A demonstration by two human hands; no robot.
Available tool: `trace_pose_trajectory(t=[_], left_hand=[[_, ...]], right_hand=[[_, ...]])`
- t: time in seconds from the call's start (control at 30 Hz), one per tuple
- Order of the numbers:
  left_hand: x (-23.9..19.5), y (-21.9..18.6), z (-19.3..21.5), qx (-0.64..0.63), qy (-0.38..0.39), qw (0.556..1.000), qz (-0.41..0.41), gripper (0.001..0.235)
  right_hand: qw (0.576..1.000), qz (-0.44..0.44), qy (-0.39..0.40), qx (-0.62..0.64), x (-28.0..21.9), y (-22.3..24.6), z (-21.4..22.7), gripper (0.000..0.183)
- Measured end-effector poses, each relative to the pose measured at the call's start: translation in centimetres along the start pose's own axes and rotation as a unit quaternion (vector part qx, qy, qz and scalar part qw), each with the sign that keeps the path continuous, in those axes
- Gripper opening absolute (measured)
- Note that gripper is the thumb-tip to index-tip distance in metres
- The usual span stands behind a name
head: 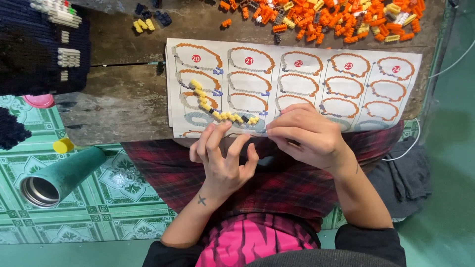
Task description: Assembling small interlocking plastic blocks into a chain following a printed guide.
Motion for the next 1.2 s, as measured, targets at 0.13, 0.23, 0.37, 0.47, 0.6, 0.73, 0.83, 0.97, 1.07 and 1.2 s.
trace_pose_trajectory(t=[0.13,0.23,0.37,0.47,0.6,0.73,0.83,0.97,1.07,1.2], left_hand=[[-0.3,0.2,-0.3,0.010,0.003,1.000,0.001,0.028],[-1.4,0.7,-1.3,0.059,0.022,0.998,0.000,0.043],[-1.0,0.6,-1.6,0.046,0.040,0.998,-0.006,0.052],[-1.2,0.6,-1.7,0.053,0.042,0.998,-0.006,0.057],[-2.2,1.1,-2.5,0.073,0.032,0.997,-0.011,0.057],[-2.5,1.3,-2.8,0.082,0.028,0.996,-0.009,0.053],[-2.7,1.4,-3.0,0.085,0.026,0.996,-0.006,0.053],[-2.9,1.5,-3.1,0.083,0.021,0.996,-0.003,0.052],[-2.8,1.5,-3.2,0.081,0.019,0.997,-0.001,0.052],[-3.0,1.5,-3.3,0.082,0.019,0.996,0.000,0.052]], right_hand=[[1.000,0.006,-0.001,-0.021,-0.4,-0.2,-0.1,0.008],[0.996,0.027,0.003,-0.086,-0.1,0.2,-0.2,0.010],[0.988,0.045,0.020,-0.143,0.3,0.5,-0.2,0.009],[0.984,0.061,0.046,-0.161,0.7,1.2,-0.4,0.008],[0.960,0.163,0.084,-0.213,2.3,1.9,-0.3,0.012],[0.970,0.164,0.084,-0.159,3.2,1.0,-0.6,0.016],[0.975,0.168,0.081,-0.120,3.5,0.5,-0.6,0.015],[0.976,0.169,0.082,-0.108,3.4,0.2,-0.6,0.014],[0.976,0.168,0.084,-0.113,3.3,0.1,-0.7,0.015],[0.970,0.181,0.083,-0.136,3.0,0.0,-0.8,0.014]])
Point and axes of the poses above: each hand's wrist, its own x-axis towards the middle knuckle, its own z-axis out of the back of the hand, y = z × x, the point moved 2 cm from there along x, towards the middle knuckle, and after that the axes turned 9 degrees about -y, right-handed, at the moved point
